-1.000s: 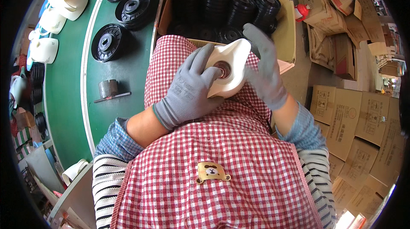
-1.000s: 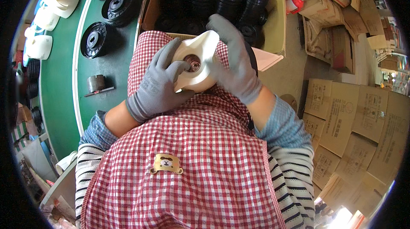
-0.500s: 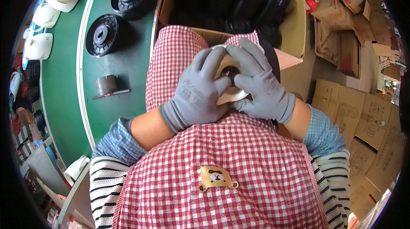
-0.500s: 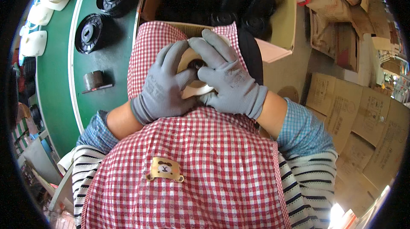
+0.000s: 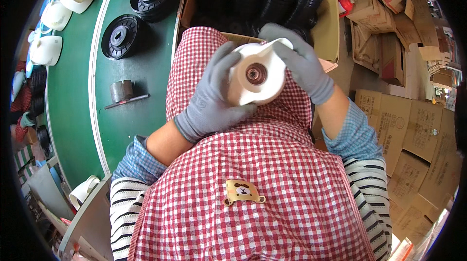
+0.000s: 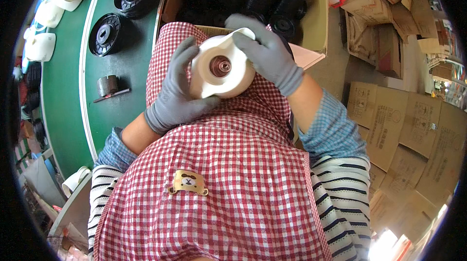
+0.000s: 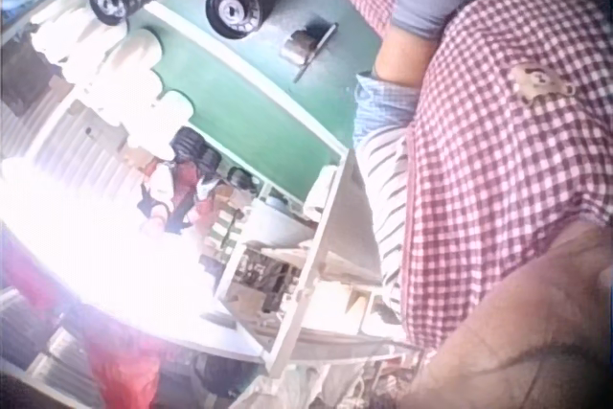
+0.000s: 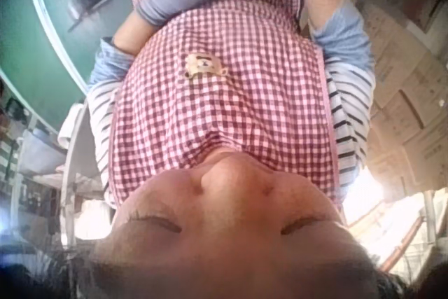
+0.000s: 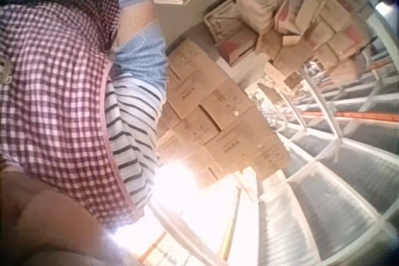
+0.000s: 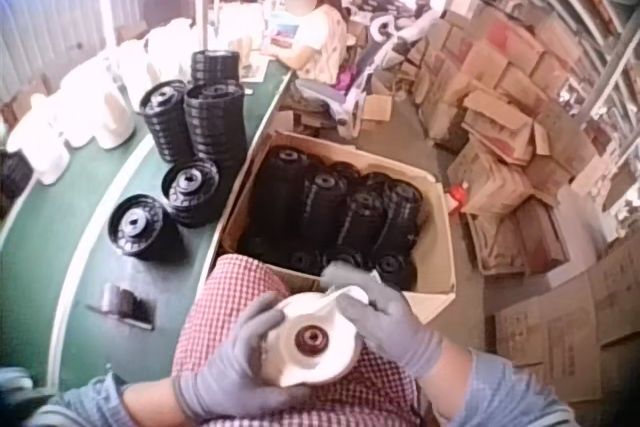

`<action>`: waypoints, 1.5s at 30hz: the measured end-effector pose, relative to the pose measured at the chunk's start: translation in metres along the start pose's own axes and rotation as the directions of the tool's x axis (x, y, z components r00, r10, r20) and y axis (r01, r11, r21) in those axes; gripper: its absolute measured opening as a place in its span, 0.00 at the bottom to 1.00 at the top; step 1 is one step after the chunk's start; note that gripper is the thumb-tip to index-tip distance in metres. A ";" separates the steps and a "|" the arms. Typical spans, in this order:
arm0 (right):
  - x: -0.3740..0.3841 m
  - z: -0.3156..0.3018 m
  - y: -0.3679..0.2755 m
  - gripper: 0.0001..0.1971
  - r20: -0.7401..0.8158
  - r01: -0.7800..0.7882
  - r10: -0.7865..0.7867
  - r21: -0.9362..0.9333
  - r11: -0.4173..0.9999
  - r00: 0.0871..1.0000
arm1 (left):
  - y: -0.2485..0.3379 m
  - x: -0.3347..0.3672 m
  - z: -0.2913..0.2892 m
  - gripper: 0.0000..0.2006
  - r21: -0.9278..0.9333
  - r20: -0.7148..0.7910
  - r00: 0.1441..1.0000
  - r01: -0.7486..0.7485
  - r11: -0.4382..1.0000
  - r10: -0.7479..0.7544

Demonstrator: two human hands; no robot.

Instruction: The person assembles white kettles by inserting a heating element into the base, placing a black lid on top, and securing it. They repeat this process for multiple units, handling each kettle one at a time.

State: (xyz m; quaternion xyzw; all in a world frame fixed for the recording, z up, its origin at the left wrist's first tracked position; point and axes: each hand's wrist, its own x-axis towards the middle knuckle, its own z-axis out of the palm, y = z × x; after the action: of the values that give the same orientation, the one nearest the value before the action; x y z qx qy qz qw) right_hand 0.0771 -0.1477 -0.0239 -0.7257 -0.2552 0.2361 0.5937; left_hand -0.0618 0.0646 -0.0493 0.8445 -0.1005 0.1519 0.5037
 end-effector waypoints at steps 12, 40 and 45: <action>-0.080 0.023 -0.038 0.11 -0.202 0.153 -0.200 -0.225 0.962 0.959 | -0.012 0.058 -0.067 0.30 -0.025 0.372 0.926 0.086 0.996 -0.070; 0.008 0.015 -0.021 0.53 0.137 0.039 0.070 -0.664 0.746 0.988 | 0.016 0.069 0.012 0.43 -0.030 0.387 0.892 0.267 0.963 -0.235; 0.023 0.028 -0.034 0.54 0.182 0.005 0.214 -0.775 0.633 0.960 | 0.017 0.063 0.018 0.36 0.231 0.250 0.924 0.233 0.945 -0.289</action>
State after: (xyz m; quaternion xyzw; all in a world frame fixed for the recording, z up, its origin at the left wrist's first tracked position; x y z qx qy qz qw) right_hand 0.0730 -0.1066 0.0031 -0.8853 -0.3629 0.2314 0.1758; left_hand -0.0060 0.0393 -0.0215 0.9089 -0.0411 -0.0287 0.4140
